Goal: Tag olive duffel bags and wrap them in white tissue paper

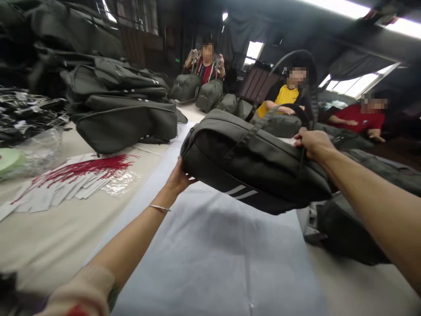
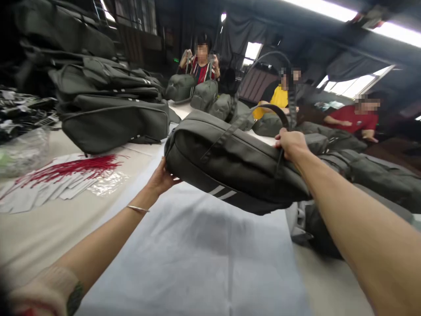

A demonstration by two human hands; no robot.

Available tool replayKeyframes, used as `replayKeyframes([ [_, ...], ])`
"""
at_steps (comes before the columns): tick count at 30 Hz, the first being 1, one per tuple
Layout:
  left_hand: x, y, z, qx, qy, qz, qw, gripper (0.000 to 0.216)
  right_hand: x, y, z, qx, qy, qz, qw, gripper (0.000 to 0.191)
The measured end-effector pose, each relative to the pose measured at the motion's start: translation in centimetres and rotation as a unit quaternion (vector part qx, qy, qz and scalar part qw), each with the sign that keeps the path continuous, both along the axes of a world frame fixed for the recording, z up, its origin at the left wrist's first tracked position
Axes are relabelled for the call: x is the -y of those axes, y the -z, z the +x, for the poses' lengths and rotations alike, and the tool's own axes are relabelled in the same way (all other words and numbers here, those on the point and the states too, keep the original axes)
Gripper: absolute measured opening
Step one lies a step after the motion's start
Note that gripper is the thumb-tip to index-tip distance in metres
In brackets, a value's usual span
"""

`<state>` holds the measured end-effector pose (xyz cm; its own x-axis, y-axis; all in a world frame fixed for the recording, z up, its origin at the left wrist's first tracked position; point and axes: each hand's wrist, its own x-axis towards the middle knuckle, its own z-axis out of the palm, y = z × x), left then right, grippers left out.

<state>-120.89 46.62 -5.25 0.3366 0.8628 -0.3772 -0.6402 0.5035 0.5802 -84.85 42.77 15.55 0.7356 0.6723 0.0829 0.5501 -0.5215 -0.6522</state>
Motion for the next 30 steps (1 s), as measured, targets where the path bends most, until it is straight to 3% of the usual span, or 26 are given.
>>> replayKeyframes([
  [6,1.1,5.4,-2.9,-0.016,-0.065,-0.066,0.996,0.033,-5.3,7.1,-1.6,-0.095,-0.016,-0.006,0.995,0.034],
  [11,1.6,7.1,-4.9,-0.026,-0.11,-0.094,0.989,0.027,-8.9,10.4,-3.1,-0.105,-0.046,0.001,0.993,0.033],
  [16,1.3,7.4,-6.4,-0.024,-0.139,-0.098,0.985,0.026,-11.2,11.4,-4.3,-0.097,-0.073,0.0,0.993,0.031],
  [24,1.5,8.5,-7.1,-0.031,-0.141,-0.127,0.981,0.028,-10.9,13.8,-5.9,-0.092,-0.095,0.012,0.991,0.034],
  [30,1.3,8.6,-6.9,-0.029,-0.15,-0.132,0.979,0.031,-11.8,12.1,-6.9,-0.077,-0.102,-0.012,0.992,0.034],
])
